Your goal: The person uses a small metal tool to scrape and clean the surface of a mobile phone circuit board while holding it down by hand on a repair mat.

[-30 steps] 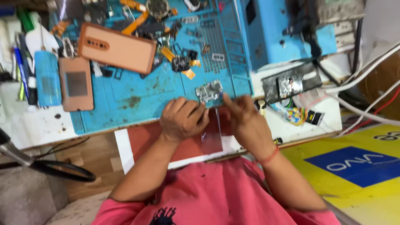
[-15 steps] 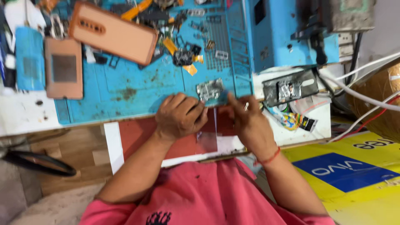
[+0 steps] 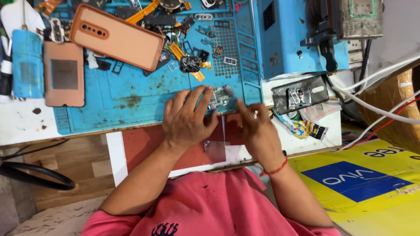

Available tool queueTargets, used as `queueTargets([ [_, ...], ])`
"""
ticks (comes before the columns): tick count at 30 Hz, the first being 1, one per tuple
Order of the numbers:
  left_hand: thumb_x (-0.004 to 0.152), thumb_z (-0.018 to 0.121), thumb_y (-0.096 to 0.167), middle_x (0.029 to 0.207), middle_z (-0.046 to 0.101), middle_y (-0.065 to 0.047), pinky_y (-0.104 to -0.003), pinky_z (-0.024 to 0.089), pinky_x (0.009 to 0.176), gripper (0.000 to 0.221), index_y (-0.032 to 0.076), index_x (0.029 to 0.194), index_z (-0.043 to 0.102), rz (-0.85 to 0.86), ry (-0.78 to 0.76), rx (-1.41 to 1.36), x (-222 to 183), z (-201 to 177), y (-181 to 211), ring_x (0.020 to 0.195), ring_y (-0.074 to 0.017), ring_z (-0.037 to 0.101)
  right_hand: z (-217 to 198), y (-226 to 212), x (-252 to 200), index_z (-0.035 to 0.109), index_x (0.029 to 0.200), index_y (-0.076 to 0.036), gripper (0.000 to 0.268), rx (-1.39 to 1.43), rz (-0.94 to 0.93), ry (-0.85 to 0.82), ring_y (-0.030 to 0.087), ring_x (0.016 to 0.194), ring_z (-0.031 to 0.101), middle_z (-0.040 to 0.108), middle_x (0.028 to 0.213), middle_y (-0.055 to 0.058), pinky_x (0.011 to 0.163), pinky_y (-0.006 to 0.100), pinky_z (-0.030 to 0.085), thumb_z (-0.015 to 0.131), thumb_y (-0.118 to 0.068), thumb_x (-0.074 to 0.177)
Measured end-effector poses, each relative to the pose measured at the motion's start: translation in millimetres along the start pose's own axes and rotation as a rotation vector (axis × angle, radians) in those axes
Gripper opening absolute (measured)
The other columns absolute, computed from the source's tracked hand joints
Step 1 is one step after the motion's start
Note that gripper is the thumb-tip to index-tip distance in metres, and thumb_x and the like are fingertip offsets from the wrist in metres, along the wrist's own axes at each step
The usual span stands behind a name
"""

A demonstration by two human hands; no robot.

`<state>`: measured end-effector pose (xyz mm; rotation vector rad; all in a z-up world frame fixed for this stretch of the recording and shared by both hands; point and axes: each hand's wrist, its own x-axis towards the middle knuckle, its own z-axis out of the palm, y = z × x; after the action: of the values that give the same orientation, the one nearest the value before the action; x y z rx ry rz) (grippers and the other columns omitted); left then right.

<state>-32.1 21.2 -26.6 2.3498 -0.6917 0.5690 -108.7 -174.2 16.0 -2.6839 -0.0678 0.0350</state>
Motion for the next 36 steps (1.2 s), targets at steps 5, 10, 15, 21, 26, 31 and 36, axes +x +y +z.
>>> queueTargets([
  [5, 0.089, 0.076, 0.029, 0.13, 0.069, 0.0, -0.042, 0.047, 0.084, 0.051, 0.018, 0.137, 0.066, 0.01, -0.09, -0.063, 6.6, -7.9, -2.5, 0.108, -0.023, 0.06, 5.8, -9.7, -5.6, 0.06, 0.143, -0.013, 0.06, -0.039, -0.129, -0.034, 0.031, 0.08, 0.07, 0.06, 0.109, 0.013, 0.066, 0.044, 0.058, 0.059, 0.005, 0.086],
  [10, 0.087, 0.075, 0.025, 0.131, 0.07, 0.003, -0.043, 0.046, 0.089, 0.053, 0.021, 0.139, 0.065, -0.054, -0.202, -0.209, 11.2, -13.7, -6.6, 0.109, -0.0249, 0.058, 8.1, 7.7, 0.5, 0.061, 0.144, -0.013, 0.064, 0.101, 0.031, 0.014, 0.026, 0.082, 0.071, 0.06, 0.11, 0.013, 0.069, 0.039, 0.059, 0.055, 0.01, 0.085],
  [15, 0.083, 0.075, 0.023, 0.128, 0.071, 0.003, -0.043, 0.046, 0.092, 0.057, 0.021, 0.139, 0.065, -0.055, -0.239, -0.253, 18.9, -15.1, -9.3, 0.109, -0.0262, 0.057, 12.5, 0.8, -7.1, 0.061, 0.142, -0.012, 0.06, 0.004, -0.088, 0.096, 0.03, 0.086, 0.069, 0.06, 0.112, 0.015, 0.067, 0.04, 0.057, 0.06, 0.008, 0.085],
  [21, 0.083, 0.076, 0.023, 0.126, 0.07, 0.002, -0.043, 0.047, 0.087, 0.049, 0.016, 0.131, 0.068, -0.033, -0.145, -0.203, 14.3, -13.1, -9.3, 0.105, -0.0251, 0.059, 7.8, 2.9, -2.6, 0.059, 0.144, -0.012, 0.059, -0.016, -0.146, 0.034, 0.03, 0.081, 0.07, 0.06, 0.112, 0.015, 0.063, 0.042, 0.058, 0.058, 0.006, 0.088],
  [26, 0.086, 0.079, 0.022, 0.117, 0.069, 0.001, -0.039, 0.048, 0.079, 0.015, 0.015, 0.098, 0.073, 0.054, -0.006, -0.118, 0.5, -3.8, -9.2, 0.1, -0.0218, 0.062, 0.6, 5.4, 3.3, 0.057, 0.143, -0.007, 0.054, -0.151, -0.083, -0.021, 0.037, 0.07, 0.066, 0.06, 0.111, 0.02, 0.056, 0.047, 0.053, 0.064, -0.004, 0.089],
  [31, 0.085, 0.08, 0.022, 0.11, 0.069, 0.003, -0.038, 0.048, 0.078, 0.012, 0.015, 0.09, 0.072, 0.065, 0.028, -0.155, -2.8, 2.3, -10.5, 0.096, -0.02, 0.062, -2.5, 6.6, 7.1, 0.059, 0.144, -0.01, 0.054, -0.07, -0.101, 0.065, 0.035, 0.077, 0.067, 0.059, 0.11, 0.017, 0.063, 0.045, 0.055, 0.059, 0.001, 0.091],
  [36, 0.085, 0.08, 0.023, 0.107, 0.069, 0.003, -0.038, 0.048, 0.077, 0.012, 0.015, 0.087, 0.071, 0.067, 0.04, -0.126, 1.2, -1.5, -9.3, 0.093, -0.0195, 0.062, -3.1, -6.3, -1.1, 0.062, 0.141, -0.012, 0.052, -0.075, -0.046, -0.054, 0.036, 0.076, 0.068, 0.062, 0.11, 0.017, 0.061, 0.047, 0.056, 0.058, 0.001, 0.091],
])
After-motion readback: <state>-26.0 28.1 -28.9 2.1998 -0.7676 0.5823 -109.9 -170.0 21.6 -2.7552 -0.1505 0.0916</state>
